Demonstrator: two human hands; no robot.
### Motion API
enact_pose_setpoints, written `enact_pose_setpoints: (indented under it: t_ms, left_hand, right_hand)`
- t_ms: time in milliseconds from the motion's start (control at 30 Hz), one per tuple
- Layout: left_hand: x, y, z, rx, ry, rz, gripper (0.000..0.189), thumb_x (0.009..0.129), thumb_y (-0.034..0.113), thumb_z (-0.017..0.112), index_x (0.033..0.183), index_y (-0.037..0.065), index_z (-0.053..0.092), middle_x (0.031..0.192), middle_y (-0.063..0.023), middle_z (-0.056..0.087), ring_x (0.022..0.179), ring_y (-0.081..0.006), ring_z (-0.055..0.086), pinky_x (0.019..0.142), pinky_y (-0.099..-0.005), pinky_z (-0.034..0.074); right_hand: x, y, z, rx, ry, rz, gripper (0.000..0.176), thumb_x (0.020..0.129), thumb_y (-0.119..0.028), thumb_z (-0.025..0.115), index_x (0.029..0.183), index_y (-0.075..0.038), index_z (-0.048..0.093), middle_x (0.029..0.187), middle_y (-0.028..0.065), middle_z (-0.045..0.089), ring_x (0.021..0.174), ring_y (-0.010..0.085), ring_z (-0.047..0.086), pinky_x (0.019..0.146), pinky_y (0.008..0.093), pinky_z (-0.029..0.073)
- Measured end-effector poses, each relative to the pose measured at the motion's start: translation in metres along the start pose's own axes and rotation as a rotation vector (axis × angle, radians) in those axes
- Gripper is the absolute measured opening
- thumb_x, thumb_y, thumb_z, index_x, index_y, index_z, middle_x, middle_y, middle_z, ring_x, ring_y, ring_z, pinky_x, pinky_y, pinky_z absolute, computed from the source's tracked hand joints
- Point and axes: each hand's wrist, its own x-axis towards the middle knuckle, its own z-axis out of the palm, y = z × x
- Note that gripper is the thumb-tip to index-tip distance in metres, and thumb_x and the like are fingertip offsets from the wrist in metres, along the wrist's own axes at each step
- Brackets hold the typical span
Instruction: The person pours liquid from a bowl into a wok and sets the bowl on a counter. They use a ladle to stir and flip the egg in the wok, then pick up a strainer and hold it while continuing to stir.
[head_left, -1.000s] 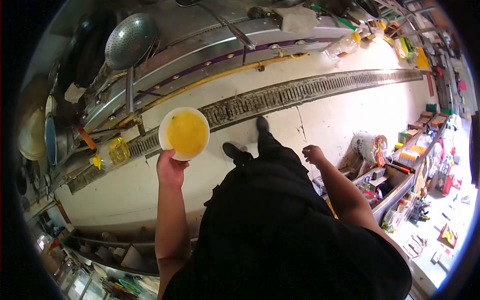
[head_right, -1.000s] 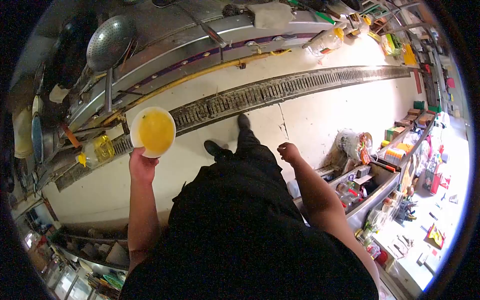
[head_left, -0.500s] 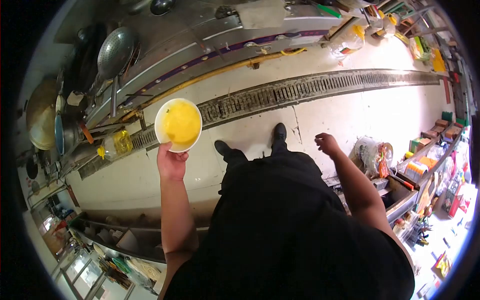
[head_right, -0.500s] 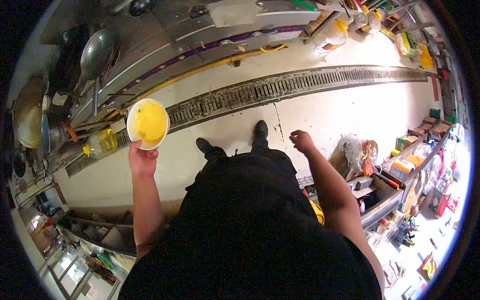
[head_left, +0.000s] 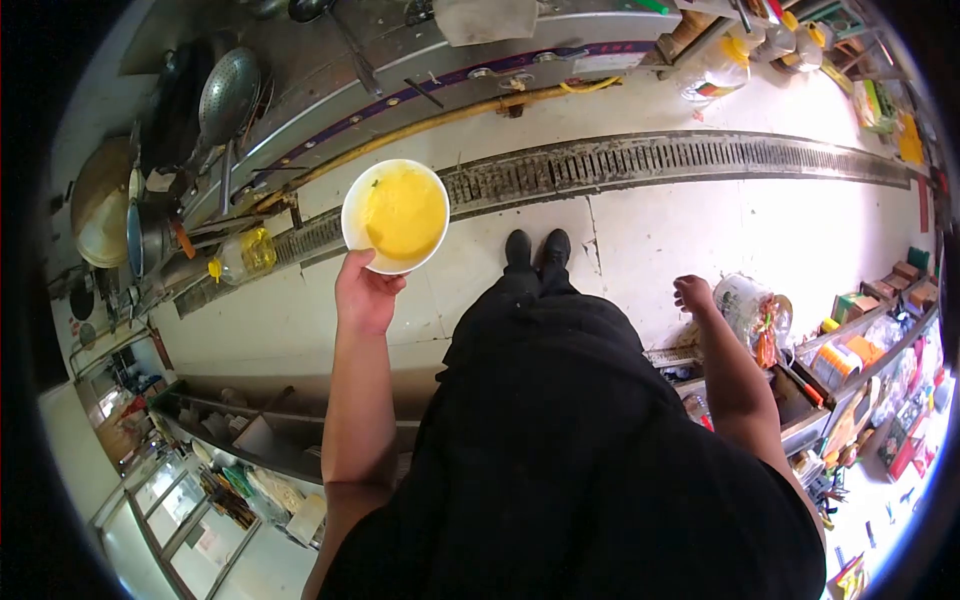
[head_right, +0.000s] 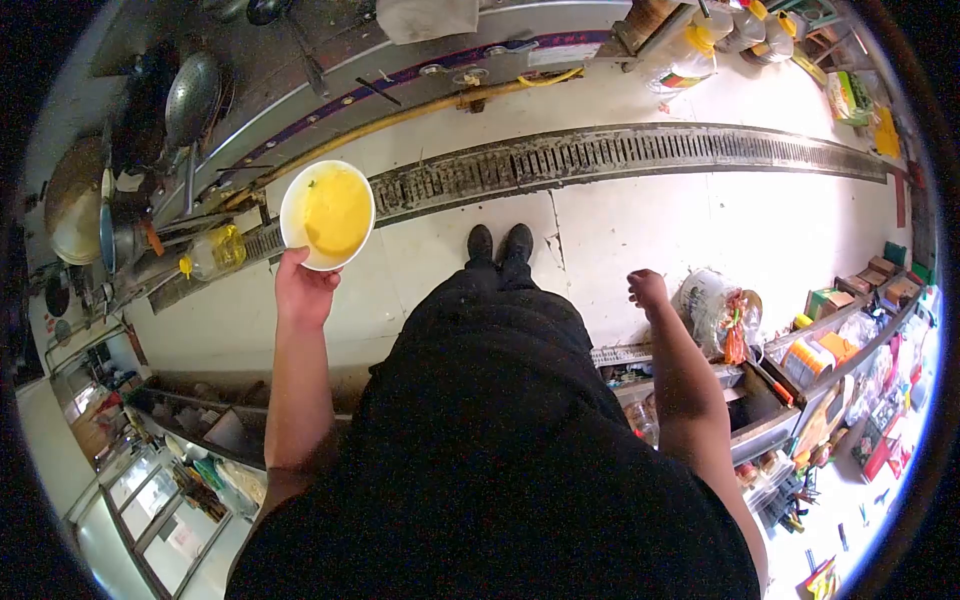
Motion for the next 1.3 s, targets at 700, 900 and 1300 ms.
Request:
enact_pose_setpoints:
  t_ms: [700,900,1300]
  left_hand:
    - [0.061,0.056,0.068,-0.017,-0.132,-0.017,0.028,0.079,0.023,0.053,0.1,0.005,0.052,0.066,-0.0034,0.055,0.051,-0.0148,0.053,0.044,-0.025,0.043]
    - [0.118,0.125,0.102,0.037,-0.23,0.02,0.033,0.079,0.024,0.052,0.106,0.004,0.052,0.08,-0.009,0.064,0.059,-0.0195,0.062,0.048,-0.026,0.047]
    - [0.25,0.254,0.206,0.019,-0.328,0.091,0.034,0.08,0.019,0.057,0.109,0.004,0.05,0.09,-0.0106,0.062,0.069,-0.0236,0.064,0.059,-0.0284,0.053]
  right_hand:
    - [0.014,-0.02,0.025,-0.047,0.036,-0.131,0.021,0.081,-0.02,0.059,0.088,-0.001,0.063,0.066,0.0084,0.059,0.049,0.0172,0.056,0.043,0.0294,0.045]
    - [0.011,-0.065,0.05,0.065,0.047,-0.016,0.021,0.083,-0.017,0.055,0.095,-0.002,0.062,0.067,0.0093,0.06,0.051,0.0198,0.058,0.042,0.0306,0.046]
    - [-0.001,-0.226,0.075,0.284,0.186,-0.214,0.026,0.083,-0.017,0.058,0.102,0.0,0.06,0.072,0.0092,0.062,0.052,0.0165,0.058,0.045,0.0276,0.045]
